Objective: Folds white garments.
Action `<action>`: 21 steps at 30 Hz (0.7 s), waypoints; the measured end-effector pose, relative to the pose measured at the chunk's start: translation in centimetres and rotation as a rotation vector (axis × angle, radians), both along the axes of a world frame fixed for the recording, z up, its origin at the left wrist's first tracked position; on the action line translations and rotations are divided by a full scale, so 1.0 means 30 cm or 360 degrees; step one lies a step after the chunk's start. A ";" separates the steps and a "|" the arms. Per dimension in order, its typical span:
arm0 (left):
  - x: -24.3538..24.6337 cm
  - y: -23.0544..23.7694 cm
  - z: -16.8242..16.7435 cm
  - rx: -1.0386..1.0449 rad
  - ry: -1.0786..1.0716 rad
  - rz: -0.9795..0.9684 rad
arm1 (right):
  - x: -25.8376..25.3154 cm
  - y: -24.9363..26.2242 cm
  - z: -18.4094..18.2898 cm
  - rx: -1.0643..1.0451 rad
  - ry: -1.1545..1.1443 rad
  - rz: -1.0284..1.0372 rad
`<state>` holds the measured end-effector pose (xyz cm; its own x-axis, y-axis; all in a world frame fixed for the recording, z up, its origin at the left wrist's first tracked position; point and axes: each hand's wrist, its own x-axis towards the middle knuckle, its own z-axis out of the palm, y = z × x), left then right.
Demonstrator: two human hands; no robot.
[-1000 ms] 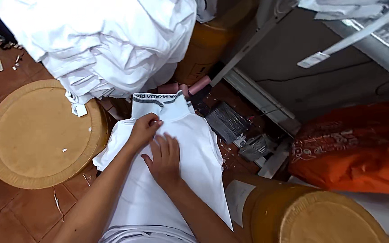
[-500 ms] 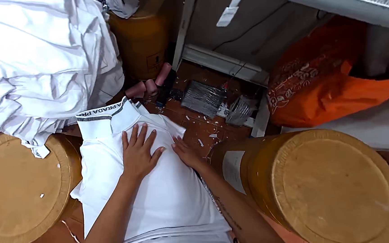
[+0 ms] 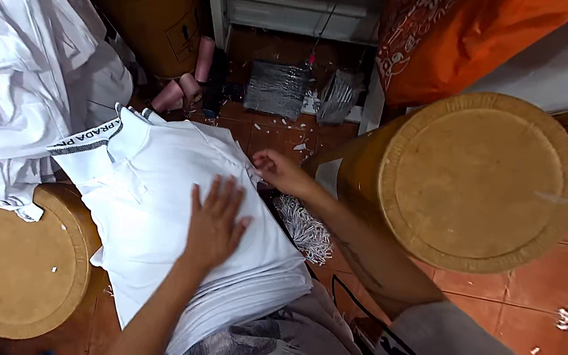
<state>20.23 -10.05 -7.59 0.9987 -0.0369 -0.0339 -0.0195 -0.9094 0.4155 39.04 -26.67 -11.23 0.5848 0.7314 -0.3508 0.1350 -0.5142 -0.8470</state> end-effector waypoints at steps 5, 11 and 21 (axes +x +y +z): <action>-0.178 -0.157 0.067 -0.0809 0.0188 -0.0399 | -0.208 -0.327 0.229 0.0303 0.0398 0.0829; -0.154 -0.169 0.118 -0.1204 0.0231 -0.0147 | -0.317 -0.389 0.201 0.0449 0.0074 0.0519; -0.083 -0.236 0.152 -0.1312 0.0458 0.0130 | -0.336 -0.349 0.239 0.0686 0.0102 0.0179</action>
